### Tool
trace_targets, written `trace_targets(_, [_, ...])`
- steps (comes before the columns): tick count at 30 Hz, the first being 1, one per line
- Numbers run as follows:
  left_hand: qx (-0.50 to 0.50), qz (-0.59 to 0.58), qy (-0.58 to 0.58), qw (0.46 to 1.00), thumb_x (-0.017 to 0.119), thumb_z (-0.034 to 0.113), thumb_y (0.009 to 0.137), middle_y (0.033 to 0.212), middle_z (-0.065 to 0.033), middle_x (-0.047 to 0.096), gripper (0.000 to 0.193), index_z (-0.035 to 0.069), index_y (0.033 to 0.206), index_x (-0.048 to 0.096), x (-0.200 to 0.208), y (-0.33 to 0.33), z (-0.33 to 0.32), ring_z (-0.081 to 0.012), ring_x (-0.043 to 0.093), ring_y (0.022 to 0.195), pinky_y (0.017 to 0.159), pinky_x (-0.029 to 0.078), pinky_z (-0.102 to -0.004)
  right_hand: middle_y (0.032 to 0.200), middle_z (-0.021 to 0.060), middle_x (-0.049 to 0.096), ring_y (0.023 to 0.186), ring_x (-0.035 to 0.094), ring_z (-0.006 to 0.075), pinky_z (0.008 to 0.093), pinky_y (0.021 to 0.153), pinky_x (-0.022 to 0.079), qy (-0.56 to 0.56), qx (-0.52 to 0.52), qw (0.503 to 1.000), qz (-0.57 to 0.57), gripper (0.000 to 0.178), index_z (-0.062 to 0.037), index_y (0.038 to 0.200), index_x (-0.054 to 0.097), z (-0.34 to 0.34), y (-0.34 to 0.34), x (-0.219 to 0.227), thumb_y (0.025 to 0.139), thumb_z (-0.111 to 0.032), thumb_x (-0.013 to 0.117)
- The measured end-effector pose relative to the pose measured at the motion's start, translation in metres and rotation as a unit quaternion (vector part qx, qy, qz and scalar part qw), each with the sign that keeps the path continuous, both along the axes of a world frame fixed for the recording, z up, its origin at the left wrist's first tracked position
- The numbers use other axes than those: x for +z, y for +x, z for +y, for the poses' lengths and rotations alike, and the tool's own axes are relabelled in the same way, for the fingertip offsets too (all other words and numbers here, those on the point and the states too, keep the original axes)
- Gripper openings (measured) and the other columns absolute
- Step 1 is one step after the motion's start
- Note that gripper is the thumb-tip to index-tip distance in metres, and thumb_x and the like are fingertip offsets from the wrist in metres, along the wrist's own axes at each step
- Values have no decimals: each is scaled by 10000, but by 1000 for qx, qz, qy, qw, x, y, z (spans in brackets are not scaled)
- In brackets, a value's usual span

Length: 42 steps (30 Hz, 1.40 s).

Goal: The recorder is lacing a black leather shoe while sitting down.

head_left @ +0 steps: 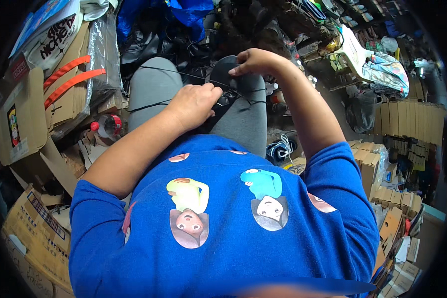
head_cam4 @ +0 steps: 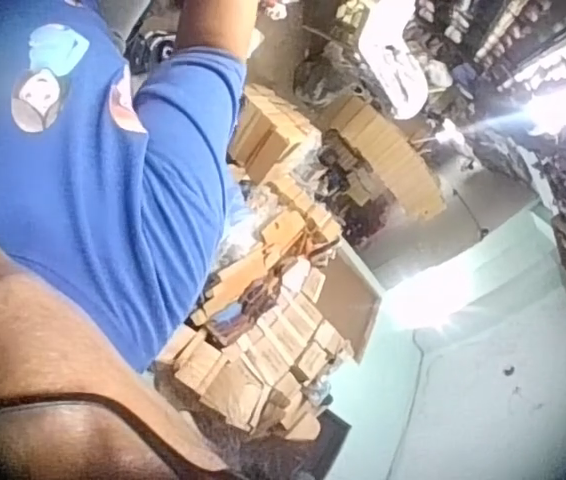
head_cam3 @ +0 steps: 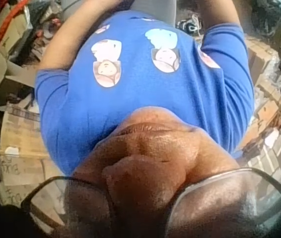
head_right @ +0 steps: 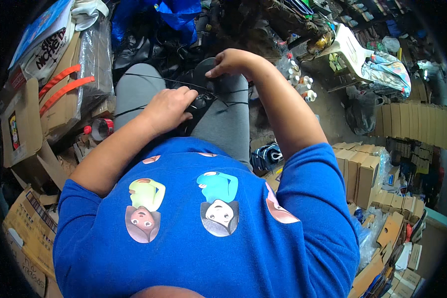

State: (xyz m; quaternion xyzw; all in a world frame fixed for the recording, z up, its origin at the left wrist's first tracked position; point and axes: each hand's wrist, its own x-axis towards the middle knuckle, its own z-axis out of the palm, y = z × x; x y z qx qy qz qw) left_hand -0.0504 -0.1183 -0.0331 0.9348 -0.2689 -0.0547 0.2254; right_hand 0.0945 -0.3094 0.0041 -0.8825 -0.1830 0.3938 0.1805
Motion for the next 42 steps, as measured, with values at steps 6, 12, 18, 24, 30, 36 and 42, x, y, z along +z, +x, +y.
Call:
trace_targets(6, [-32, -111, 38, 993, 663, 77, 725, 981, -76, 626, 392, 125, 1112, 618, -1, 37, 30, -283, 640, 872, 736, 517, -386, 617, 10, 553, 588, 495, 102, 267, 579, 415, 245, -228, 941, -48, 403, -34, 766, 673, -26, -59, -20, 765, -427, 759])
trace_targets(12, [-67, -82, 97, 990, 614, 36, 724, 865, -93, 593, 295, 109, 1010, 633, 19, 20, 31, -298, 628, 788, 688, 502, -393, 712, 37, 573, 648, 542, 113, 281, 579, 432, 252, -232, 934, -104, 372, -1, 746, 644, -29, -77, -40, 775, -349, 771])
trace_targets(18, [20, -65, 46, 997, 710, 135, 708, 792, -113, 592, 265, 55, 924, 581, 6, -22, 9, -309, 621, 749, 675, 492, -406, 661, -55, 523, 610, 463, 45, 225, 542, 374, 219, -188, 951, -108, 263, -28, 778, 630, -21, -59, -51, 818, -257, 752])
trace_targets(24, [-18, -166, -4, 986, 759, 261, 680, 758, -74, 576, 381, 67, 962, 593, -2, -18, 22, -244, 597, 742, 686, 431, -365, 671, -58, 534, 616, 453, 54, 251, 546, 388, 432, -248, 867, 10, 265, -19, 797, 625, -11, -82, -55, 848, -260, 721])
trace_targets(30, [-61, -190, 18, 980, 753, 304, 681, 718, -67, 570, 302, 93, 788, 566, -10, -6, 5, -216, 586, 700, 663, 415, -345, 579, 59, 515, 534, 453, 130, 316, 548, 381, 99, -72, 959, -257, 416, -15, 650, 556, -10, -65, -22, 797, -364, 729])
trace_targets(36, [-23, -180, 26, 983, 735, 317, 697, 648, -68, 594, 281, 104, 694, 551, -4, -9, -26, -218, 607, 639, 659, 427, -344, 766, 106, 625, 714, 612, 231, 358, 690, 465, 46, 6, 976, -211, 398, -49, 825, 682, -3, -34, -22, 748, -435, 742])
trace_targets(42, [-13, -50, 6, 999, 699, 328, 788, 699, -95, 646, 290, 42, 783, 652, 14, -7, 10, -283, 647, 678, 683, 504, -391, 884, 118, 604, 790, 607, 253, 351, 719, 497, 152, -39, 934, -322, 399, -39, 967, 671, 3, -64, -27, 742, -351, 775])
